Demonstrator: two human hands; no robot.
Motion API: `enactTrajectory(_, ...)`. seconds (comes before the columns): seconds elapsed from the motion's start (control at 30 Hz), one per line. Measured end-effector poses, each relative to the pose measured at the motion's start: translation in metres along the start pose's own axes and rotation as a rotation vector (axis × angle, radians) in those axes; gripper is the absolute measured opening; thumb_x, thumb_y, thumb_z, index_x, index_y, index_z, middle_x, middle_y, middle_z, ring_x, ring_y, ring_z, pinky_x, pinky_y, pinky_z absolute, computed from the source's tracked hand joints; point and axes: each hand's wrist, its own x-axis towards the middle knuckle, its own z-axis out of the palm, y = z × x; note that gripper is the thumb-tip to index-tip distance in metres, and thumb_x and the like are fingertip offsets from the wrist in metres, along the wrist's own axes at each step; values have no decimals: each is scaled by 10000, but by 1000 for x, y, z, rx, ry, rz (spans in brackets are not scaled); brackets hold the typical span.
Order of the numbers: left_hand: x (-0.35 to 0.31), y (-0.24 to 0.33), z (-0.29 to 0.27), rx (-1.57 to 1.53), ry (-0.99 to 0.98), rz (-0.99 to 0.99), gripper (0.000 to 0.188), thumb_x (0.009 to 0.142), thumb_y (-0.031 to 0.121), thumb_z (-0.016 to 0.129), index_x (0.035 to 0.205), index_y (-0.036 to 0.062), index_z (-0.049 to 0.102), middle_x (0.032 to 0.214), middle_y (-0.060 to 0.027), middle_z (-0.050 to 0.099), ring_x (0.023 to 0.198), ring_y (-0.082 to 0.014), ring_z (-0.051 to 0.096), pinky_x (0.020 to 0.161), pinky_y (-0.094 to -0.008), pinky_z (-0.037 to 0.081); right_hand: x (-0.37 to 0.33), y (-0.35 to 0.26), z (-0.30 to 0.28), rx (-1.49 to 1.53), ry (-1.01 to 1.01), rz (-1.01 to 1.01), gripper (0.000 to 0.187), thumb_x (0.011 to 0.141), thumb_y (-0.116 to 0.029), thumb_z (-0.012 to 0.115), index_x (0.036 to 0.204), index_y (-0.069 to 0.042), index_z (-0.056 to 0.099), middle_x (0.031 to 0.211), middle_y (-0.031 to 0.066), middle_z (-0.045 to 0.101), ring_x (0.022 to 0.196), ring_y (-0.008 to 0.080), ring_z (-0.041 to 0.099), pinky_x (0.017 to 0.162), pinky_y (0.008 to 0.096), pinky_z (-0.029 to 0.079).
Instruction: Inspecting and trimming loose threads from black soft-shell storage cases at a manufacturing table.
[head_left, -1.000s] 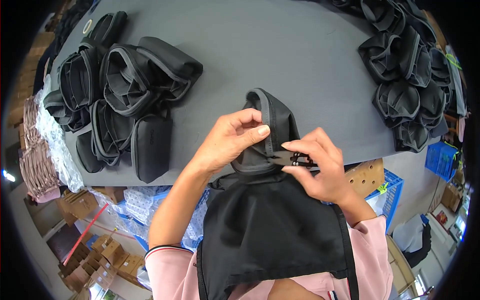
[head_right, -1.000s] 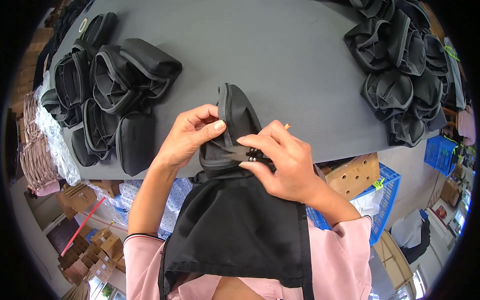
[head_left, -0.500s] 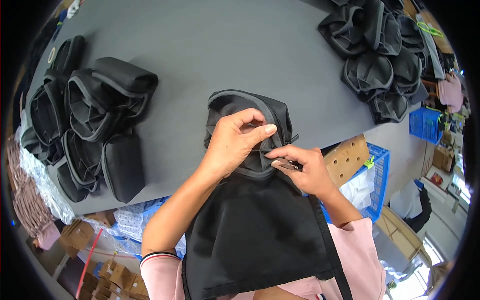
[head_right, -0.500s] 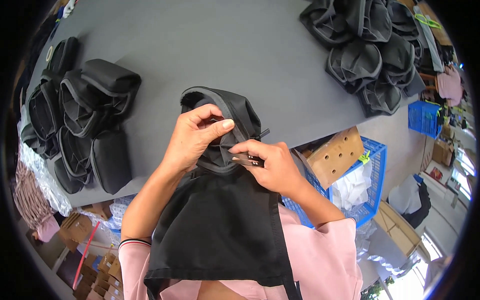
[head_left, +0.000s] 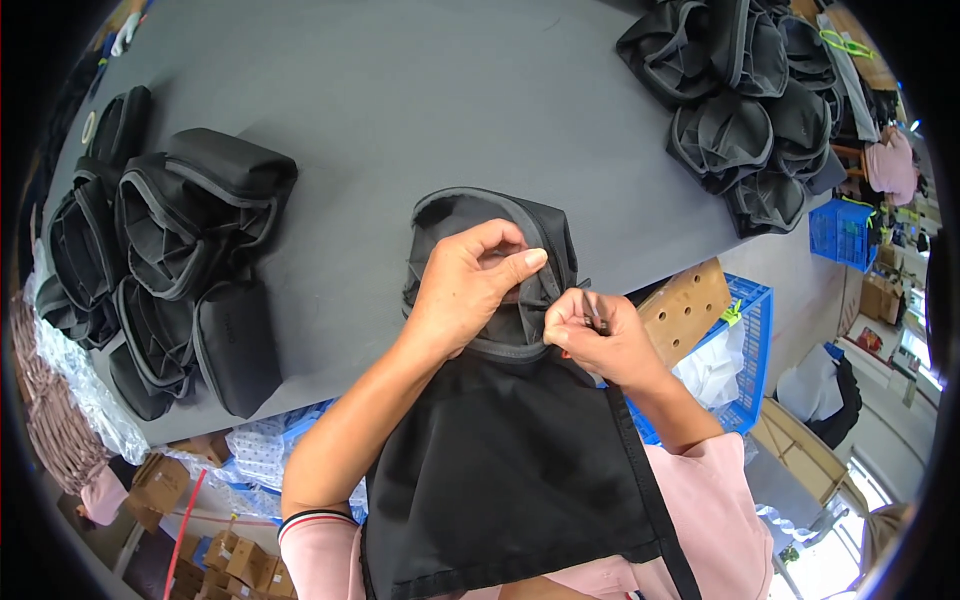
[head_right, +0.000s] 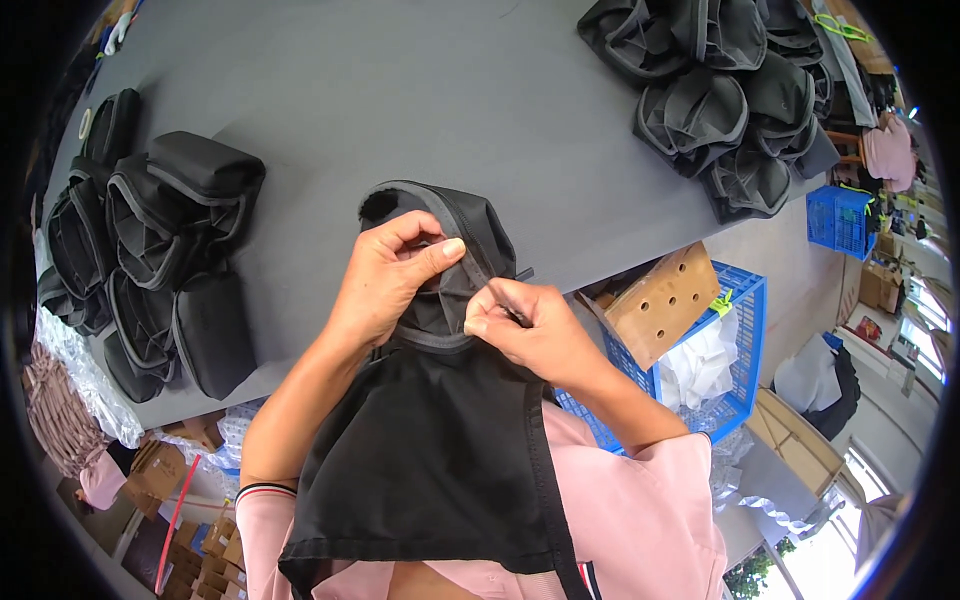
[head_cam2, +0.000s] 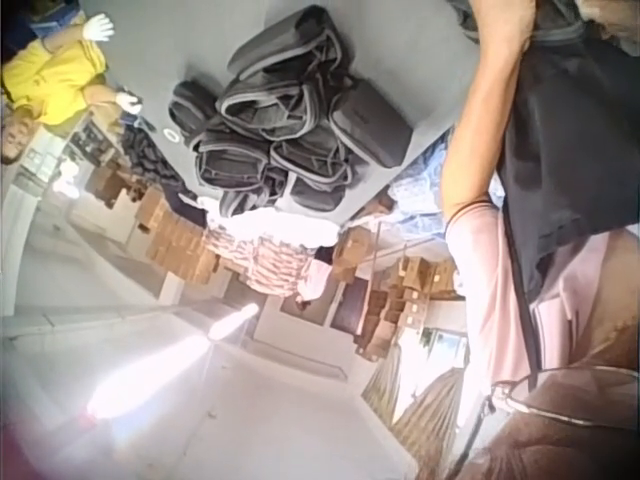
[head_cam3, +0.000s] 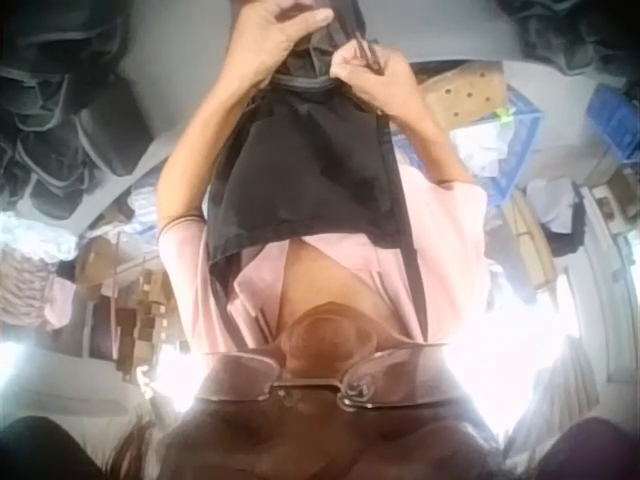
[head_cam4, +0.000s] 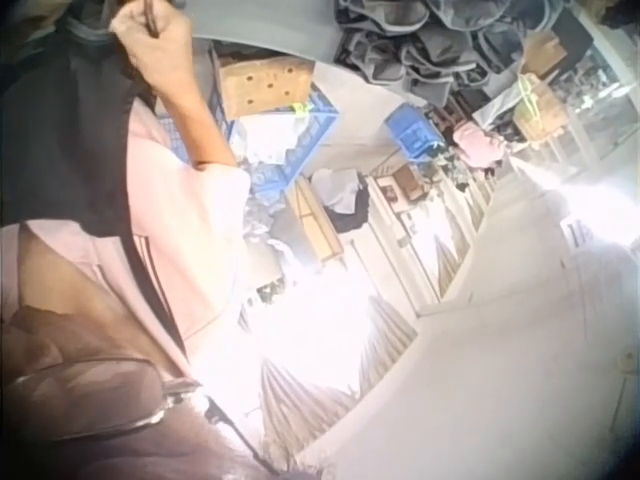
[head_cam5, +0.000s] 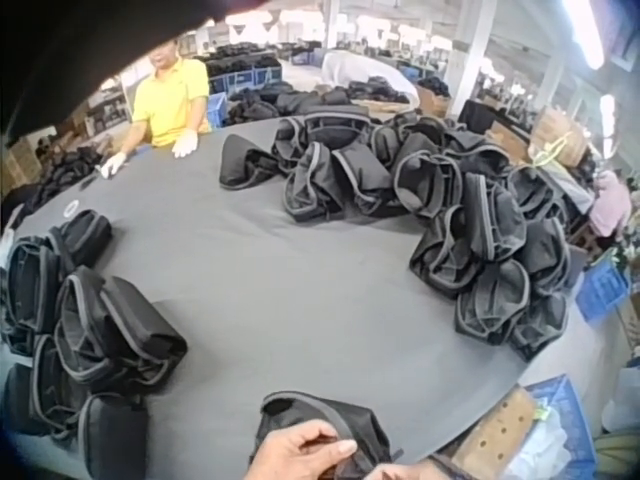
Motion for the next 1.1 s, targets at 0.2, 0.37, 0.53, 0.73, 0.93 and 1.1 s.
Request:
enactTrajectory(0.2,0,9,-1,3,74,6,159,845,155,662,823,28,569,694,41,536,637,-24,478,572,-194,434,-21,-6,-14,572,-247,-200,133,832,-86,610,774,20,555,626,-18,501,476,-18,339,436,162,230)
enactTrajectory(0.37,-5,13,-4,1,80,17,159,844,152,662,808,28,570,689,41,530,640,-24,475,580,-191,434,-9,-5,1,-373,105,-315,247,756,-36,694,992,-60,624,746,18,607,619,82,532,588,222,438)
enactTrajectory(0.53,-6,12,-15,55,73,22,136,860,141,633,821,20,586,734,13,559,647,-44,505,577,-204,432,13,7,6,-584,103,-621,272,687,-69,742,932,-53,625,794,48,577,632,167,523,579,254,424)
enactTrajectory(0.73,-48,-6,-36,818,336,654,188,795,192,650,925,56,637,927,-80,584,888,-213,552,769,-287,400,31,-6,14,-549,82,-621,232,678,-94,758,820,-19,591,684,47,485,562,166,462,518,287,380)
enactTrajectory(0.93,-57,-5,-42,699,227,543,291,681,238,751,869,60,618,853,-66,533,857,-221,517,750,-316,397,39,-22,27,-631,104,-620,232,662,-73,755,758,-18,552,669,57,474,551,188,459,506,301,383)
enactTrajectory(1.1,-56,-3,-56,558,265,489,298,703,252,753,858,57,590,823,-72,513,820,-225,515,763,-310,394,51,-28,50,-617,209,-687,221,633,-40,729,694,-6,519,621,69,463,529,186,436,495,300,355)
